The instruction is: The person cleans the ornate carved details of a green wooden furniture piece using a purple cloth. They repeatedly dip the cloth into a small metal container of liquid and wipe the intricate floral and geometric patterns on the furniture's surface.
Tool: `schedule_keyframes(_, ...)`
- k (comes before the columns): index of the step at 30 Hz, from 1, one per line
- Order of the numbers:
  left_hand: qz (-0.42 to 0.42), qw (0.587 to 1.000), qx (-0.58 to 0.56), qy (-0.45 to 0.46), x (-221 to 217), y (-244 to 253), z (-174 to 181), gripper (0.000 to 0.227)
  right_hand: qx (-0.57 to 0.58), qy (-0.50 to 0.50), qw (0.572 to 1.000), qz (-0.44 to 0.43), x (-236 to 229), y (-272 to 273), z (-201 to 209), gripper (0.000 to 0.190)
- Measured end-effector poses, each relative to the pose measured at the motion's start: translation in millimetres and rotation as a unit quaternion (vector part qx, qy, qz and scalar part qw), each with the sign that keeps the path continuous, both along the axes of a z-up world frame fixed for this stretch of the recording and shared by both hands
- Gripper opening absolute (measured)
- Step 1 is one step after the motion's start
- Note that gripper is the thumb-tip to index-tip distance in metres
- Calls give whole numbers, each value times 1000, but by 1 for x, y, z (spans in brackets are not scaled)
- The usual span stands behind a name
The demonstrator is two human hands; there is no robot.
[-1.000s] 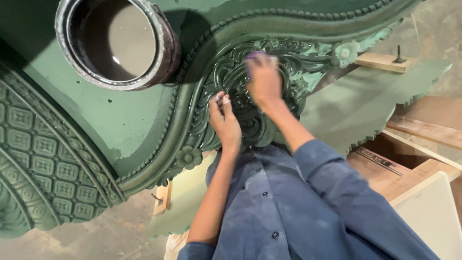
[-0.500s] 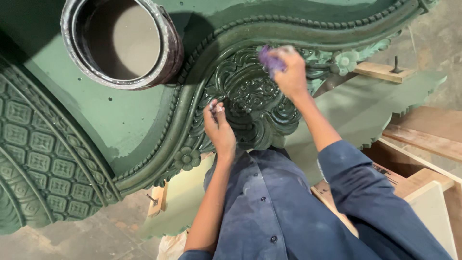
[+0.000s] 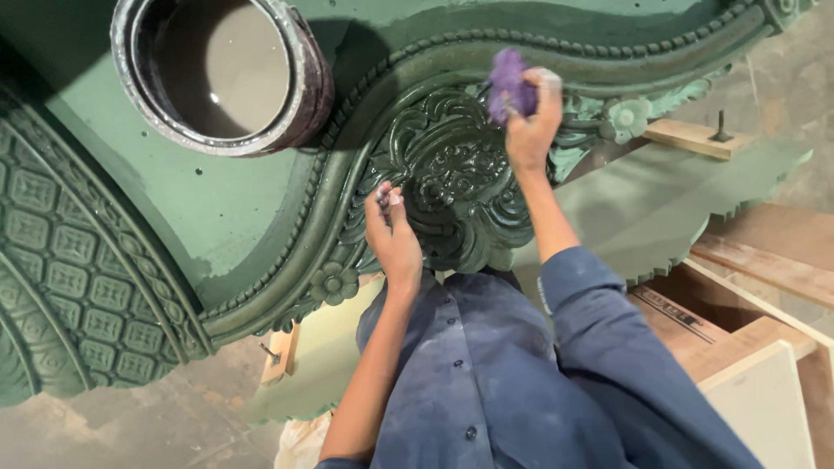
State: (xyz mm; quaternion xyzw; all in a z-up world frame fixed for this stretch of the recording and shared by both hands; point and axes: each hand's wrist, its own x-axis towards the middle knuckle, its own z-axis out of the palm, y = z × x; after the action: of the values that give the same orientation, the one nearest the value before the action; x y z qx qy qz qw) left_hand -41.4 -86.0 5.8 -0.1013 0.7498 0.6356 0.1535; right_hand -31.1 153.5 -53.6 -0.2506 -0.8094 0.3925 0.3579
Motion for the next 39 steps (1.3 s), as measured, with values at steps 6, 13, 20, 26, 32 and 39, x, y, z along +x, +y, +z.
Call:
schedule_keyframes(6, 2, 1000, 9, 3, 4, -5, 0, 26, 63, -17, 997, 48, 8, -13, -5, 37)
schedule_keyframes(13, -7, 1000, -8, -3, 8, -7, 4, 26, 89, -76, 993, 35, 22, -12, 0, 38)
schedule_keyframes(20, -15, 1000, 5, 11, 10, -1, 6, 27, 86, -117, 988, 52, 21, 0, 9, 40)
schedule_keyframes(26, -8, 1000, 4, 11, 10, 1, 8, 26, 154, -111, 974, 122, 18, -8, 4, 40)
schedule_keyframes(32, -2, 1000, 24, 19, 13, -4, 0, 26, 78, -101, 992, -11, 13, 19, 16, 38)
schedule_keyframes(39, 20, 994, 104, 10, 11, -5, -15, 26, 62, -144, 978, 139, 18, -117, 0, 49)
